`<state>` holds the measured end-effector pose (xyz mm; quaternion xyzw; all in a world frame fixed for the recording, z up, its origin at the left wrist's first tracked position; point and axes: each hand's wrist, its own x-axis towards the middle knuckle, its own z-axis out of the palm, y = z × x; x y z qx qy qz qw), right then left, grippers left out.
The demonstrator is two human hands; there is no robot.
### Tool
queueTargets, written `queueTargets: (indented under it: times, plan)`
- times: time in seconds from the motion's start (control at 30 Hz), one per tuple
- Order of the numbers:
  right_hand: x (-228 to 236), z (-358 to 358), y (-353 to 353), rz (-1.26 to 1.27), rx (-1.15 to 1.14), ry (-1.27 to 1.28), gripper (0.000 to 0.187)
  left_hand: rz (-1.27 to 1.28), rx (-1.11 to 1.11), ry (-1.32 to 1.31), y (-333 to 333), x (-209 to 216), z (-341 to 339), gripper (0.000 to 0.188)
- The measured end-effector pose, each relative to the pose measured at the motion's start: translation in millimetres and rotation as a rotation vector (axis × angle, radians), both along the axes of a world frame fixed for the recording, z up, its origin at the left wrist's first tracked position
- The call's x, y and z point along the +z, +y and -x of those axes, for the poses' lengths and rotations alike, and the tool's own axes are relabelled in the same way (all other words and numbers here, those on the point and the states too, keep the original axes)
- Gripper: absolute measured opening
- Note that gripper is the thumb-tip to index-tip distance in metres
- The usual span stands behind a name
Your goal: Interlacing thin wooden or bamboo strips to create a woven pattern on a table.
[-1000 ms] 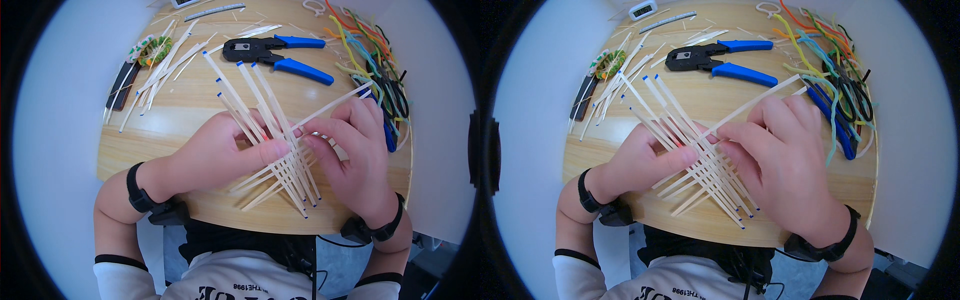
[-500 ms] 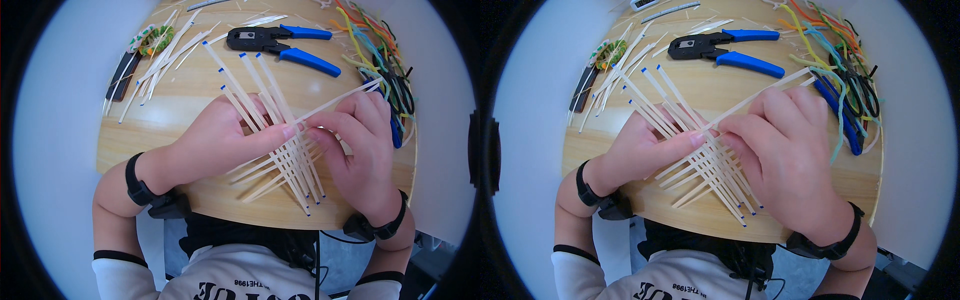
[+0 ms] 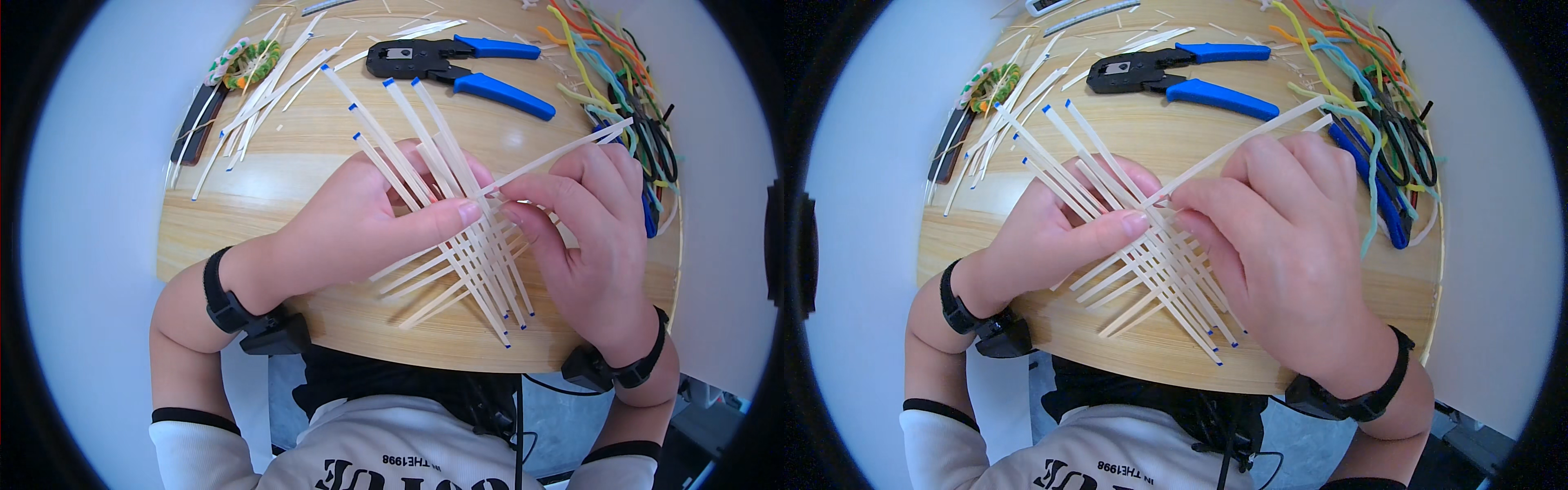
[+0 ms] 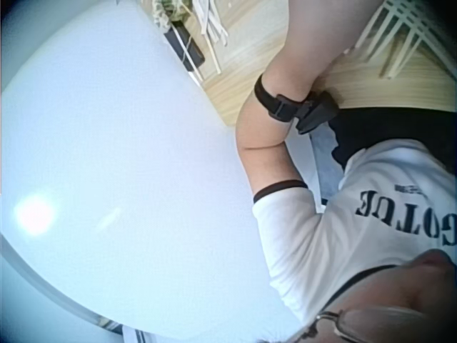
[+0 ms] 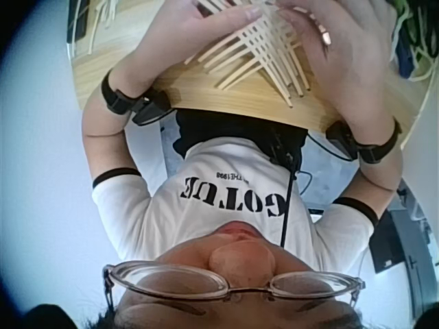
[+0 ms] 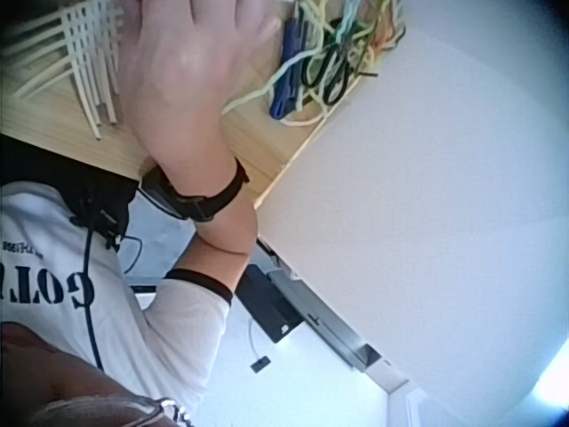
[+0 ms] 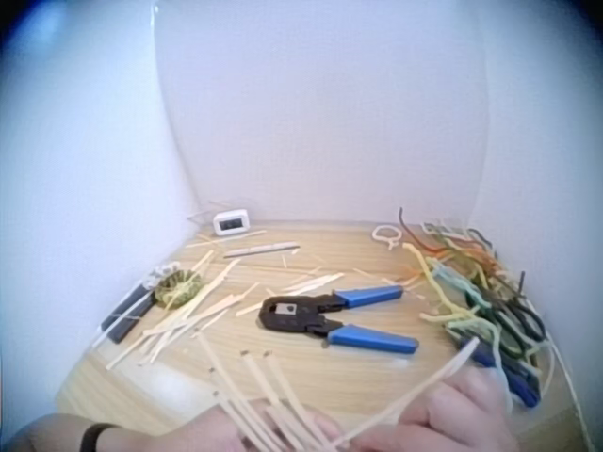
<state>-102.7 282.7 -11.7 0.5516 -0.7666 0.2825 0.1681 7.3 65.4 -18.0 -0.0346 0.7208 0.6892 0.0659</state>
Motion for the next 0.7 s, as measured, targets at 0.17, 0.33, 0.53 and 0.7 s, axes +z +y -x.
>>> queueTargets:
  times: [0.17,0.33,0.53,0.7]
  plan:
    - [1.3,2.0,0.6,0.005,0.002,0.012,0.026,-0.093,0.001,-0.045,-2.1,1.7,1.9,0.032]
    - [15.8,4.6,21.0,0.105,0.011,0.137,0.026,-0.028,0.063,0.006,-10.5,-2.7,2.8,0.031]
    - [18.9,31.8,32.0,0.269,-0.131,-0.204,0.019,0.011,0.236,0.107,-21.9,-5.8,3.9,0.033]
    - [7.1,31.7,19.5,0.025,-0.076,-0.892,0.019,0.029,0.257,0.129,-26.3,-1.8,1.4,0.033]
